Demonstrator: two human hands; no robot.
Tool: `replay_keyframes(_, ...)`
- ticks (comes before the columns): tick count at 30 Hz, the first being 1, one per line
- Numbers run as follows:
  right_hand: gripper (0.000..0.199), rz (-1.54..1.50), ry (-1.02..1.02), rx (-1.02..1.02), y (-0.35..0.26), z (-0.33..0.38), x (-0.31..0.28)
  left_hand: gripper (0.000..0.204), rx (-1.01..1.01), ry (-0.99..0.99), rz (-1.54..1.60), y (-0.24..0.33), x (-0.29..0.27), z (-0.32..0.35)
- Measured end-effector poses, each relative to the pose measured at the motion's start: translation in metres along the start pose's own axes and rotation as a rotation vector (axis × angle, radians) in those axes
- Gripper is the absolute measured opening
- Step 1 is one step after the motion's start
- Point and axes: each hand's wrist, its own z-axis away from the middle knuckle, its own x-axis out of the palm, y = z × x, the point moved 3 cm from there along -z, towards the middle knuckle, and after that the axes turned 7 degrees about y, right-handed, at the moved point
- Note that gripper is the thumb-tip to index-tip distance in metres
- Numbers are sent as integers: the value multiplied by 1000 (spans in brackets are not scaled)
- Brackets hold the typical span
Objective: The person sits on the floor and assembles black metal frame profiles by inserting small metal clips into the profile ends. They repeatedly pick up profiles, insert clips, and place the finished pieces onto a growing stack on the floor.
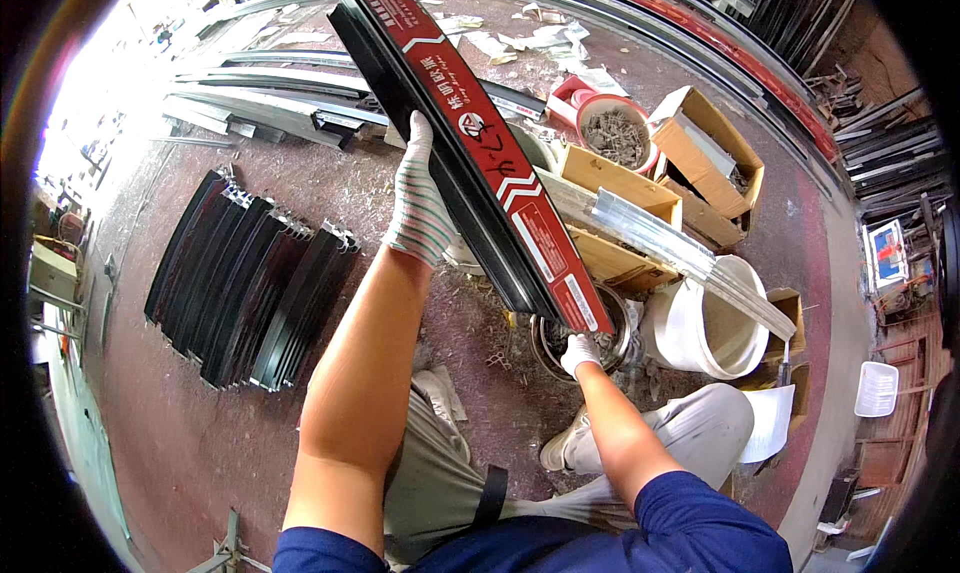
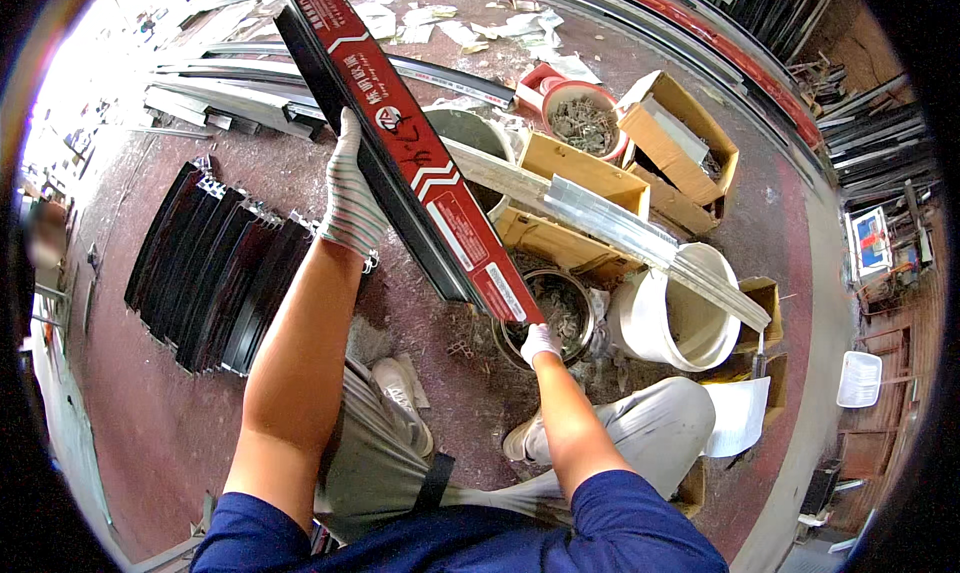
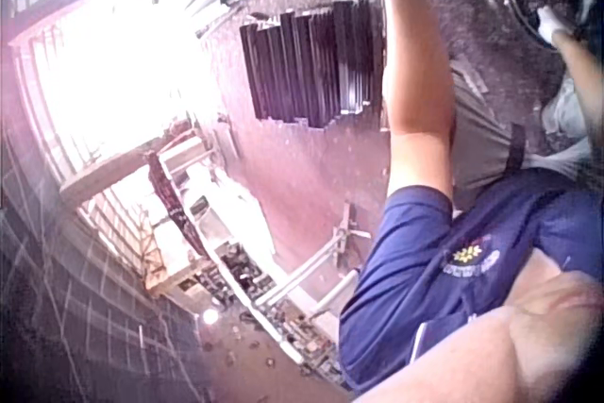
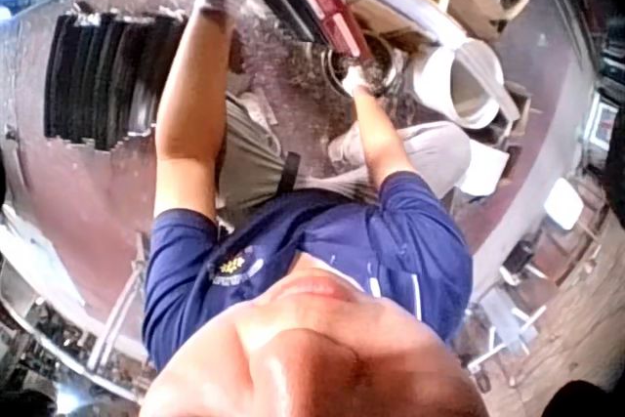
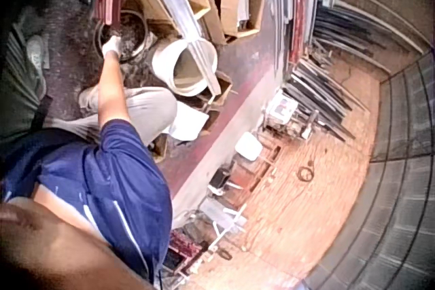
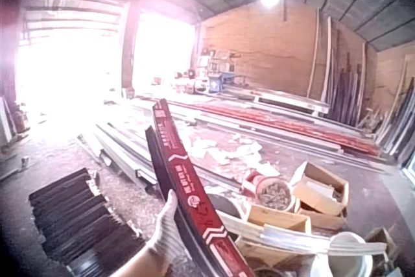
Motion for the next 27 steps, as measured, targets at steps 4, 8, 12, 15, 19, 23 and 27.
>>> replay_keyframes(4,29,-112,95,-101,-4,-10,-4,60,113,263,-96,9,-17,-13)
replay_keyframes(8,23,-115,109,-66,4,-26,-13,66,284,175,-302,14,-27,-23)
replay_keyframes(12,32,68,-18,-43,29,-21,16,45,355,-25,-245,2,-23,-41)
replay_keyframes(15,27,-128,67,-17,17,-4,4,45,280,-115,-352,28,-82,-71)
replay_keyframes(19,23,-136,82,40,23,-5,-1,61,66,71,-231,24,-65,-46)
replay_keyframes(23,25,-184,137,92,39,-15,10,63,78,243,-231,8,-15,-21)
replay_keyframes(27,24,-125,119,33,36,-2,7,63,89,183,-226,12,-37,-39)
